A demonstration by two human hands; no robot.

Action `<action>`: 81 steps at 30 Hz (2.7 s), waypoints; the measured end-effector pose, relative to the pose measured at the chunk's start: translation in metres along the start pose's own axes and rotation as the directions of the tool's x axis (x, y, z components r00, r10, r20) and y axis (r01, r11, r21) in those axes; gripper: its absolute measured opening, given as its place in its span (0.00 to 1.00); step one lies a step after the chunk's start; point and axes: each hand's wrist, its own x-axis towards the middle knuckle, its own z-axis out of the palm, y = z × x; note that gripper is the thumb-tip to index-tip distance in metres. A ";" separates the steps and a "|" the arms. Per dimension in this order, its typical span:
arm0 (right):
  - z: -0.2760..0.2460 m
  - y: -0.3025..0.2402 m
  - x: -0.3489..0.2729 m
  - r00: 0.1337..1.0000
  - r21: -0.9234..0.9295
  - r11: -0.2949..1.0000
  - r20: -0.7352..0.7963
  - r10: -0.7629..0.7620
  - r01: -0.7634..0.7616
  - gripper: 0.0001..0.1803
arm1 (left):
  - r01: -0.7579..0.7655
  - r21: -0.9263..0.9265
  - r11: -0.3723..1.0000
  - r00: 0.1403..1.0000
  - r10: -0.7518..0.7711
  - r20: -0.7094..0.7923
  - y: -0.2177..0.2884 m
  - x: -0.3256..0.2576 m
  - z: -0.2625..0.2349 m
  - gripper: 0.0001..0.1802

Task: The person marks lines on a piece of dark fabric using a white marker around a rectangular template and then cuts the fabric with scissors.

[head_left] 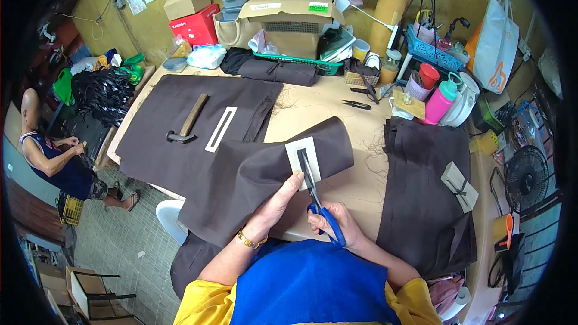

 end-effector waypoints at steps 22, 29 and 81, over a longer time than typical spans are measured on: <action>-0.003 -0.004 -0.001 0.999 -0.126 0.991 -0.005 0.046 -0.046 0.16 | 0.061 0.028 0.998 0.997 -0.062 0.046 -0.008 -0.002 0.000 0.21; -0.002 -0.002 -0.002 0.997 -0.096 0.993 -0.043 0.068 -0.072 0.15 | 0.059 0.002 0.998 0.995 -0.059 0.076 -0.010 0.001 0.000 0.22; 0.000 -0.001 -0.003 0.989 -0.140 0.985 -0.123 0.085 -0.102 0.15 | 0.086 -0.058 0.995 0.995 -0.083 0.048 -0.017 0.007 0.002 0.18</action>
